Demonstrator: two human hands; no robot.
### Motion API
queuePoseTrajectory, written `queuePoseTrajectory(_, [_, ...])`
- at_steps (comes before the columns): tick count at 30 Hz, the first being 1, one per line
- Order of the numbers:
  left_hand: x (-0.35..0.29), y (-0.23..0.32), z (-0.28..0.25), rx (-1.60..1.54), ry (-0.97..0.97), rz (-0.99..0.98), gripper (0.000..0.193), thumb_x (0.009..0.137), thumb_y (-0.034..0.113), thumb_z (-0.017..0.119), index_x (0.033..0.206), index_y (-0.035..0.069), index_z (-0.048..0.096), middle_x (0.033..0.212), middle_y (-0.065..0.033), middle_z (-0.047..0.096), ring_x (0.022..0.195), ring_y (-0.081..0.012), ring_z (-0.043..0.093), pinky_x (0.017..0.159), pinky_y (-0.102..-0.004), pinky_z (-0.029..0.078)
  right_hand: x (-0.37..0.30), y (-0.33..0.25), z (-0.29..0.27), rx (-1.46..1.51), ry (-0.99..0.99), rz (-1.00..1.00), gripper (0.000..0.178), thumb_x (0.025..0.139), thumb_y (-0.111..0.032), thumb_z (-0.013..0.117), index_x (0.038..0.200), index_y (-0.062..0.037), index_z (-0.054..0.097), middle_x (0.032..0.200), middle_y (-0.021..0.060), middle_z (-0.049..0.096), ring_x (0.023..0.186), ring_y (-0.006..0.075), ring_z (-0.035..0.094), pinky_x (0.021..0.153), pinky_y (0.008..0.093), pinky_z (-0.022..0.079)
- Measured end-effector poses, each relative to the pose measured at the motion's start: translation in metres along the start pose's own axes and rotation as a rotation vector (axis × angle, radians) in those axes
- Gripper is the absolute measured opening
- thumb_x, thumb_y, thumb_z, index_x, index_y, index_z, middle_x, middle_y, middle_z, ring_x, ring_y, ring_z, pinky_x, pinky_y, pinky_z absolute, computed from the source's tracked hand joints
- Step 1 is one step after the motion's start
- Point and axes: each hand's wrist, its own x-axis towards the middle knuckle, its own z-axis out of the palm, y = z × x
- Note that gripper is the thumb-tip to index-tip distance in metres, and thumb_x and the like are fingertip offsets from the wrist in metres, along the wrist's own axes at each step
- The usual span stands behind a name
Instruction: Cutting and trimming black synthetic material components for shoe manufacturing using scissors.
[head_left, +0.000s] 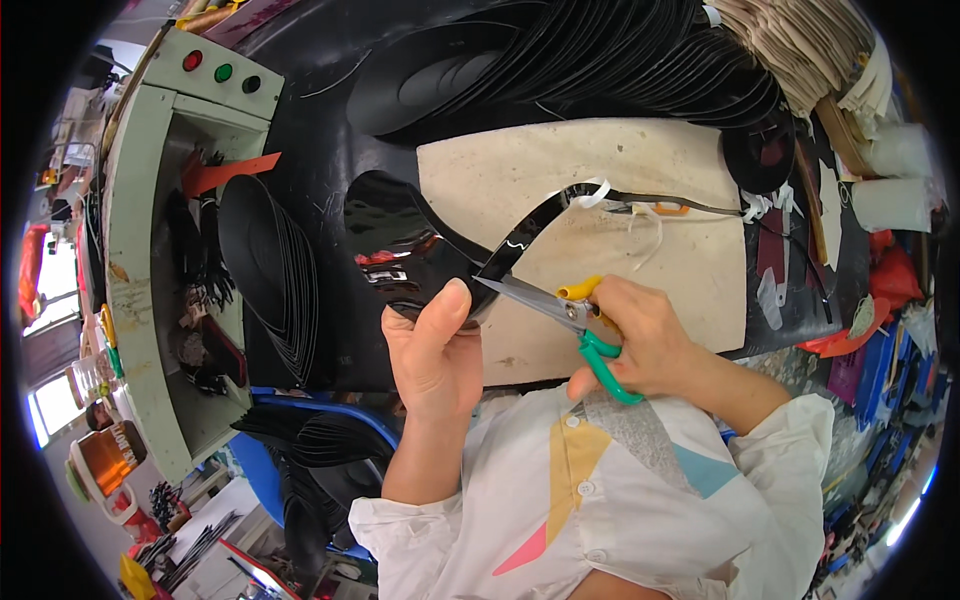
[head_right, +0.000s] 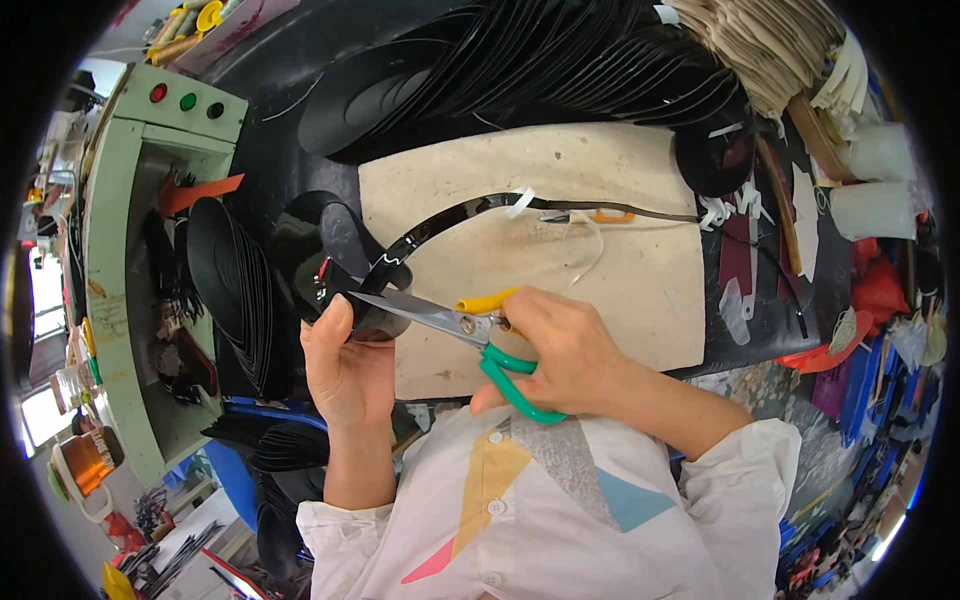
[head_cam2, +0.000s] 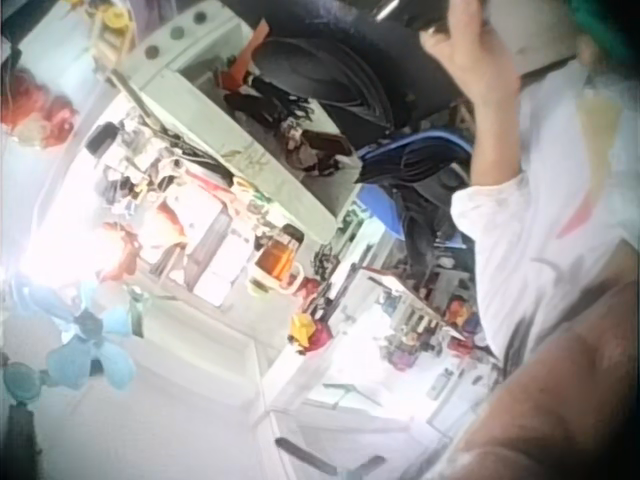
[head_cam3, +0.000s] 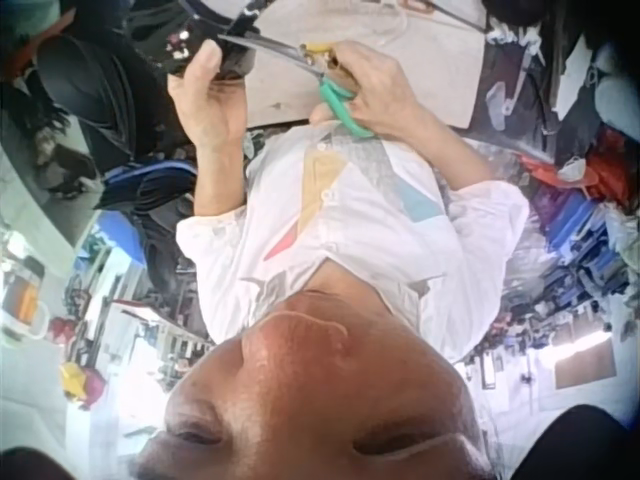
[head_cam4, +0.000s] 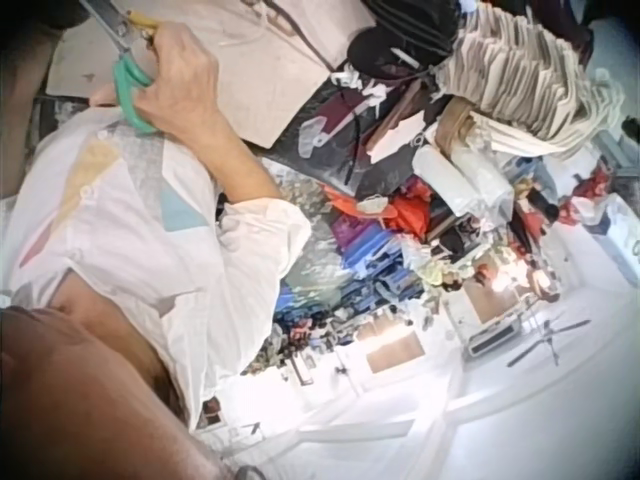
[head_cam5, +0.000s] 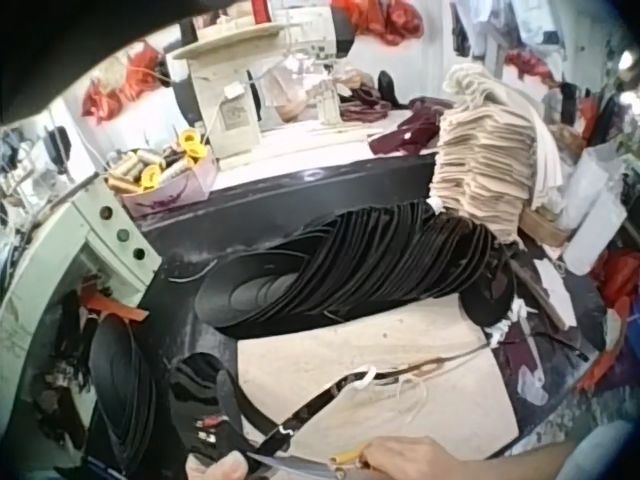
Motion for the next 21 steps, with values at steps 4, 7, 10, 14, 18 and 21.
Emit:
queuePoseTrajectory(4, [0.0, 0.001, -0.005, -0.009, -0.005, 0.007, 0.027, 0.083, 0.008, 0.057, 0.109, 0.001, 0.058, 0.1, -0.0068, 0.064, 0.092, -0.0173, 0.062, 0.086, -0.0344, 0.047, 0.002, -0.003, 0.004, 0.001, -0.02, 0.017, 0.059, 0.054, -0.043, 0.085, 0.071, -0.0022, 0.046, 0.063, 0.0107, 0.046, 0.052, 0.0274, 0.049, 0.046, 0.0342, 0.04])
queuePoseTrajectory(7, [-0.003, 0.01, 0.001, 0.048, 0.095, 0.097, 0.02, 0.077, -0.003, 0.067, 0.096, 0.0, 0.063, 0.09, -0.0025, 0.065, 0.08, -0.01, 0.059, 0.076, -0.0267, 0.047, -0.001, 0.001, 0.009, -0.011, -0.065, 0.034, 0.055, 0.055, -0.041, 0.085, 0.068, -0.0037, 0.047, 0.061, 0.0096, 0.046, 0.049, 0.0261, 0.049, 0.043, 0.0339, 0.039])
queuePoseTrajectory(10, [-0.002, 0.043, -0.006, 0.495, 0.01, 0.503, 0.017, 0.073, -0.002, 0.072, 0.089, -0.001, 0.066, 0.086, -0.0025, 0.065, 0.075, -0.0081, 0.057, 0.071, -0.0249, 0.047, -0.007, 0.007, 0.011, -0.168, -0.06, 0.06, 0.048, 0.057, -0.038, 0.083, 0.066, -0.0047, 0.05, 0.06, 0.0087, 0.049, 0.05, 0.0252, 0.051, 0.043, 0.0337, 0.041])
queuePoseTrajectory(14, [0.037, 0.113, -0.066, 1.261, 0.385, 0.801, 0.014, 0.078, 0.008, 0.071, 0.087, -0.003, 0.066, 0.081, -0.0055, 0.067, 0.068, -0.0187, 0.061, 0.075, -0.03, 0.048, -0.024, 0.011, 0.022, -0.455, -0.142, -0.034, 0.036, 0.061, -0.03, 0.078, 0.07, -0.0049, 0.054, 0.065, 0.0068, 0.054, 0.058, 0.0236, 0.057, 0.046, 0.0328, 0.045])
queuePoseTrajectory(18, [0.046, 0.148, -0.179, 2.24, 0.168, 0.431, 0.029, 0.088, 0.024, 0.058, 0.078, -0.003, 0.062, 0.073, -0.0211, 0.06, 0.071, -0.0393, 0.056, 0.093, -0.0446, 0.038, -0.015, -0.004, 0.011, -0.466, -0.595, 0.033, 0.032, 0.065, -0.024, 0.073, 0.084, -0.0039, 0.058, 0.086, 0.01, 0.06, 0.083, 0.025, 0.061, 0.06, 0.0326, 0.05])
queuePoseTrajectory(21, [0.047, 0.14, -0.197, 2.191, 0.035, 0.149, 0.035, 0.091, 0.028, 0.051, 0.081, -0.004, 0.06, 0.075, -0.0225, 0.059, 0.077, -0.0394, 0.057, 0.092, -0.0435, 0.039, 0.024, 0.003, 0.011, -0.406, -0.301, -0.338, 0.032, 0.066, -0.021, 0.07, 0.091, -0.0039, 0.06, 0.107, 0.0145, 0.057, 0.103, 0.0298, 0.055, 0.081, 0.0375, 0.048])
